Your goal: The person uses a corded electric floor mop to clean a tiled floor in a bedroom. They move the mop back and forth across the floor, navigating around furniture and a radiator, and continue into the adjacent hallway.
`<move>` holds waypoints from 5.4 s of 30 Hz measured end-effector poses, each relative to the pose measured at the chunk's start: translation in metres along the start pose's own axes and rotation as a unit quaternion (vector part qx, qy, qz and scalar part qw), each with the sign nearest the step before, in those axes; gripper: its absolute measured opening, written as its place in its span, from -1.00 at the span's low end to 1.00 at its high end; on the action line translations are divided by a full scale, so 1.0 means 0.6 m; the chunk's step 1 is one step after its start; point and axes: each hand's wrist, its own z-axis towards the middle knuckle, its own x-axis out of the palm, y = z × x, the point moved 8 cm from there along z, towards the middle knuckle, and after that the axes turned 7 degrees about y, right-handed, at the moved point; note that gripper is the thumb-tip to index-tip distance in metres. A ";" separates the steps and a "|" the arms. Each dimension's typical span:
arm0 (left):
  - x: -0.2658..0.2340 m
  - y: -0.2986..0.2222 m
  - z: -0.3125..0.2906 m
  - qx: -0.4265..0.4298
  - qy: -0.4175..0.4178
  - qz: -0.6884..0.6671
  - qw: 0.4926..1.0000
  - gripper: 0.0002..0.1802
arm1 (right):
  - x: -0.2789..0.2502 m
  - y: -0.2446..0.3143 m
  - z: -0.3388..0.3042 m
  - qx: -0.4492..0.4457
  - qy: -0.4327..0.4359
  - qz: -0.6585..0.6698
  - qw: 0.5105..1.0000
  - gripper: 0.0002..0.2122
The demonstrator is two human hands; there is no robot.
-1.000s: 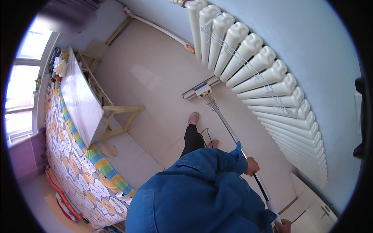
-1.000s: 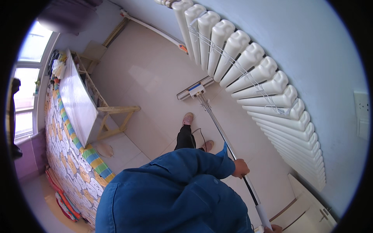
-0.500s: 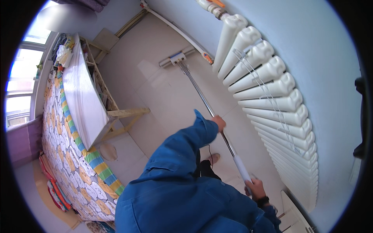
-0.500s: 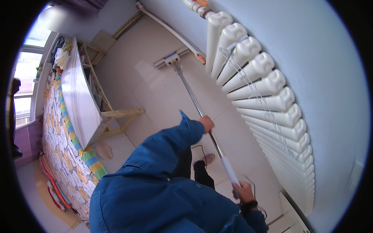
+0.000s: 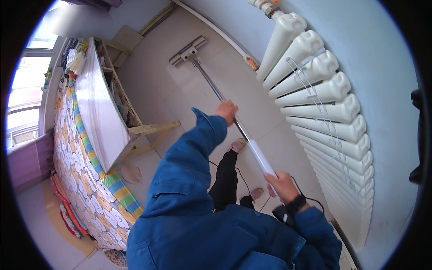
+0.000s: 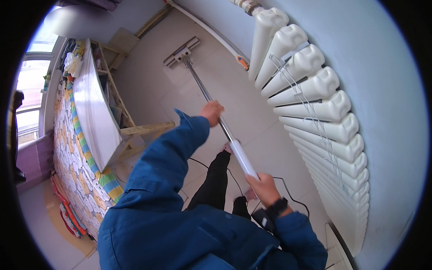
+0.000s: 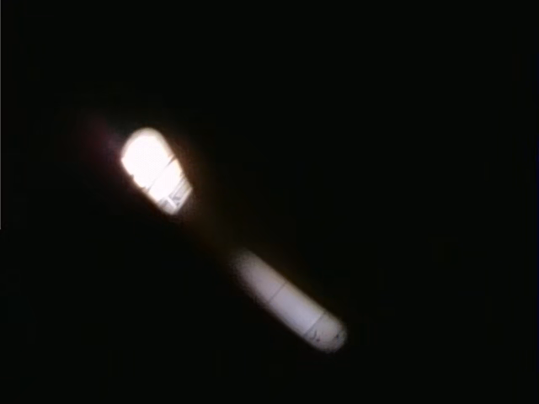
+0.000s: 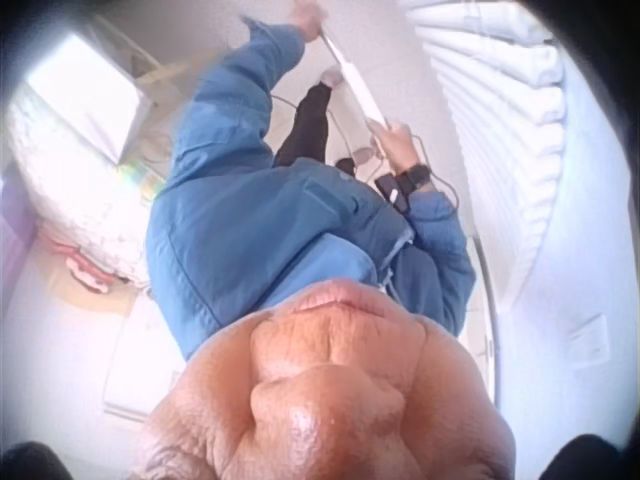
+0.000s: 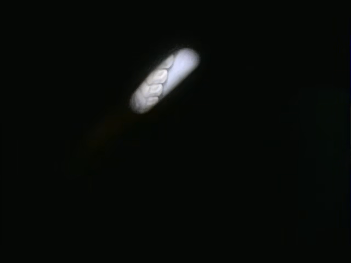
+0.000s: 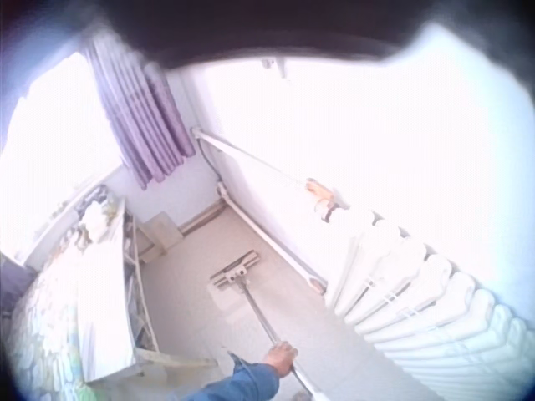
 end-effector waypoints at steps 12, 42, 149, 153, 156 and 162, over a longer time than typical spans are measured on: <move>0.272 -0.821 -0.319 0.288 0.158 -0.112 0.938 -0.88 | -0.220 -0.529 -0.654 0.193 -0.177 -0.111 0.959 -0.73; 0.077 -0.293 -0.046 -0.133 -0.041 -0.079 0.987 -0.45 | -0.150 -0.177 -0.212 -0.074 -0.064 0.016 0.995 -0.80; 0.461 -0.586 -0.636 -0.223 0.082 -0.015 0.971 -0.88 | -0.096 -0.709 -0.441 0.079 0.145 -0.182 0.969 -0.75; 0.514 -0.741 -0.625 -0.217 0.081 -0.023 0.973 -0.90 | -0.200 -0.786 -0.529 0.086 0.093 -0.247 0.961 -0.80; 0.555 -0.922 -0.619 -0.198 0.106 -0.050 0.973 -0.91 | -0.321 -0.858 -0.643 0.093 0.051 -0.266 0.958 -0.82; 0.643 -1.360 -0.605 -0.026 0.156 -0.127 0.979 -0.91 | -0.541 -1.022 -0.930 0.115 -0.045 -0.299 0.946 -0.85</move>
